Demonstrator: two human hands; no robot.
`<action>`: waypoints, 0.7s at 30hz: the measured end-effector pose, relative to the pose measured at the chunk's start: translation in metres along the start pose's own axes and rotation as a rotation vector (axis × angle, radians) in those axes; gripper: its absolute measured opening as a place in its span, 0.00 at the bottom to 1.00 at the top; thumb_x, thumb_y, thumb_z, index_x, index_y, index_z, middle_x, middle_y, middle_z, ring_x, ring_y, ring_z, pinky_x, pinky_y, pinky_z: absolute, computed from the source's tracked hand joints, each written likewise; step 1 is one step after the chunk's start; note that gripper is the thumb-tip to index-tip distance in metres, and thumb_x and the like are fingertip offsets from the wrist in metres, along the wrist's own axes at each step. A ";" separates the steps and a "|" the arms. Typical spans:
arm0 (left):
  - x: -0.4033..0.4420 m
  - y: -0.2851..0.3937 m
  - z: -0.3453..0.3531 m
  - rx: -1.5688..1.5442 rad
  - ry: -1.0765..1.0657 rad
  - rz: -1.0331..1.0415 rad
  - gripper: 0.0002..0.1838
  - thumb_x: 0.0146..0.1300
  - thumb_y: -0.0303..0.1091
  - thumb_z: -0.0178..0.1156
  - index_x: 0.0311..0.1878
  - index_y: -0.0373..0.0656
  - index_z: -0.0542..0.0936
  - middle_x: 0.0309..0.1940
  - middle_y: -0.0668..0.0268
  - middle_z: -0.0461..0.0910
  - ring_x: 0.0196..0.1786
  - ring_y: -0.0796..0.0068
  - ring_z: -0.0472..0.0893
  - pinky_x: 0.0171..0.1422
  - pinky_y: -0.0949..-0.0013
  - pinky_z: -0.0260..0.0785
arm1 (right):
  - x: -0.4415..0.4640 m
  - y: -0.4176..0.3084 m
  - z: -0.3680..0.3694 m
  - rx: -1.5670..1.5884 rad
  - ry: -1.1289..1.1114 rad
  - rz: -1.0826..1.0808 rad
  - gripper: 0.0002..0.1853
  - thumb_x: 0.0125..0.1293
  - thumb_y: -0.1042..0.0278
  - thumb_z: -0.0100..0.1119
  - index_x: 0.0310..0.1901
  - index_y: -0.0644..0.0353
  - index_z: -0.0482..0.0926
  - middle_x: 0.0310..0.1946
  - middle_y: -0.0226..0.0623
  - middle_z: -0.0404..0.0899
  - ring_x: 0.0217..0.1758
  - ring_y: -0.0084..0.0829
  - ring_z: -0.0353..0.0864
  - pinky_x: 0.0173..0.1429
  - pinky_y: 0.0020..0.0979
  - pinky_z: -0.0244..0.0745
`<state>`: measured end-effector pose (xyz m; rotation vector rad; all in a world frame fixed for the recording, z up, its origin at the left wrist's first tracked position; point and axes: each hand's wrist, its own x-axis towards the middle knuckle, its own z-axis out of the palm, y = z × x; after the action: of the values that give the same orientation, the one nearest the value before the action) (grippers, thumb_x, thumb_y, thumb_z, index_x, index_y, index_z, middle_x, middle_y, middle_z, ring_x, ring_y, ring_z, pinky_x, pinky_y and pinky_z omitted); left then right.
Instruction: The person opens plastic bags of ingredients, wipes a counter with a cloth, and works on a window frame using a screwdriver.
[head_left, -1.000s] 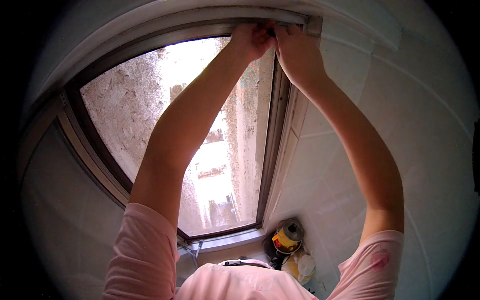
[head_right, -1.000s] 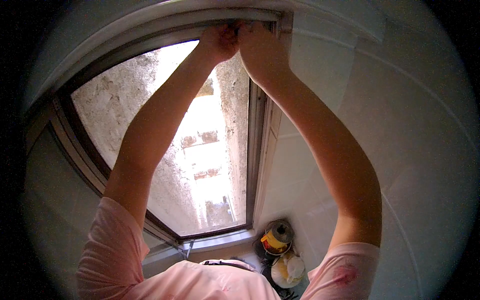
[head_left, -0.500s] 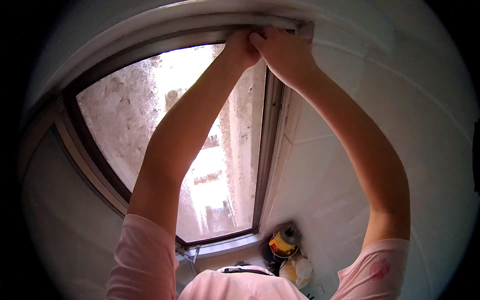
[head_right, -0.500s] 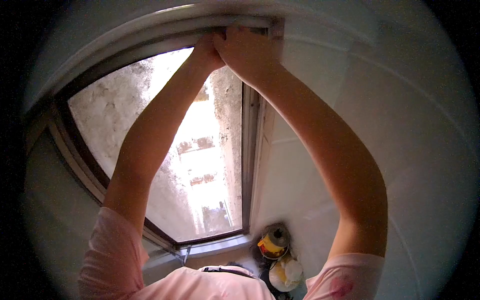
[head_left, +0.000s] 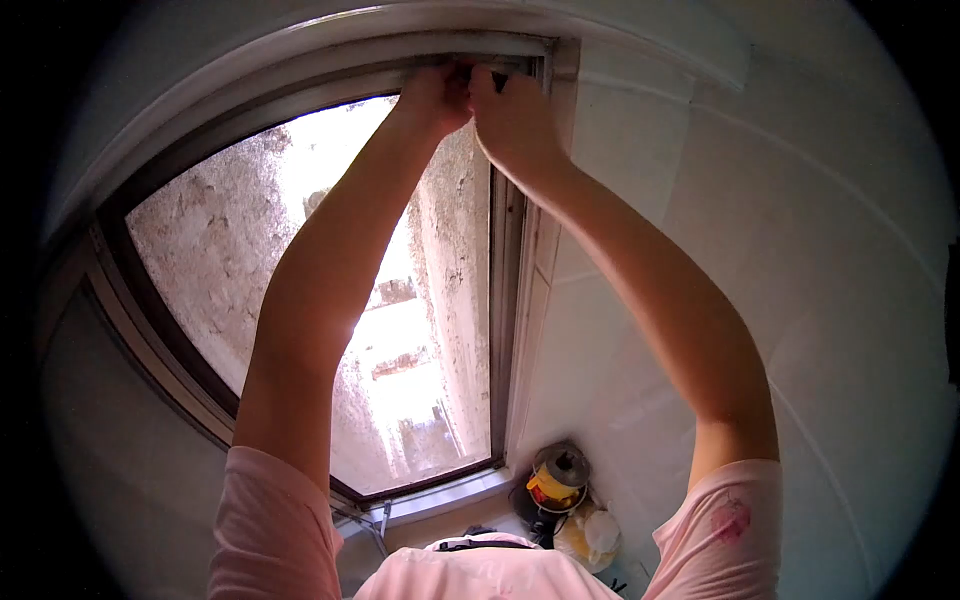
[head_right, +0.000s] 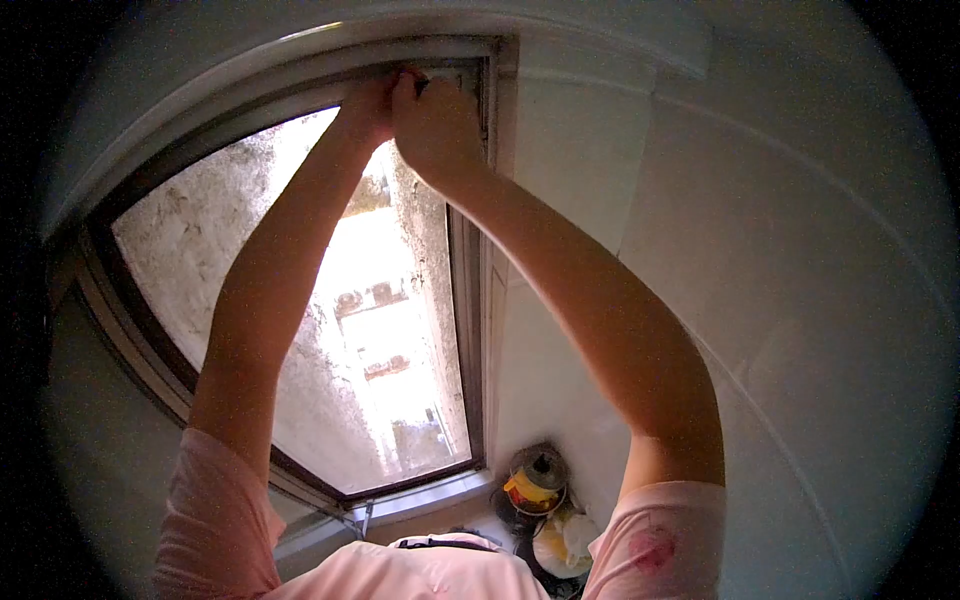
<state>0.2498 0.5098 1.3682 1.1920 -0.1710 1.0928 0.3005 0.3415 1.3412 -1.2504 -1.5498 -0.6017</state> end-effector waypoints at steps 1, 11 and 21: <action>0.002 0.001 -0.002 -0.082 -0.003 -0.076 0.15 0.71 0.35 0.41 0.37 0.38 0.76 0.31 0.58 0.78 0.35 0.61 0.77 0.36 0.60 0.73 | 0.003 -0.001 -0.008 -0.039 -0.064 -0.016 0.20 0.71 0.57 0.42 0.40 0.69 0.74 0.25 0.56 0.77 0.30 0.53 0.79 0.34 0.47 0.75; -0.009 0.008 0.002 -0.228 0.018 -0.243 0.18 0.70 0.36 0.39 0.34 0.38 0.76 0.26 0.57 0.79 0.31 0.59 0.77 0.31 0.60 0.67 | -0.012 0.003 -0.025 -0.380 -0.099 -0.170 0.14 0.69 0.62 0.48 0.37 0.67 0.73 0.27 0.54 0.79 0.30 0.51 0.81 0.34 0.46 0.78; 0.000 0.007 -0.007 -0.225 0.030 -0.205 0.15 0.70 0.36 0.44 0.34 0.39 0.77 0.29 0.57 0.79 0.32 0.61 0.79 0.36 0.61 0.76 | -0.015 0.005 -0.030 -0.265 -0.018 -0.176 0.13 0.68 0.63 0.50 0.36 0.67 0.74 0.28 0.52 0.80 0.32 0.49 0.83 0.34 0.46 0.77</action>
<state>0.2414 0.5146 1.3698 0.9682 -0.1408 0.8864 0.3159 0.3117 1.3370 -1.3244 -1.6450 -0.9362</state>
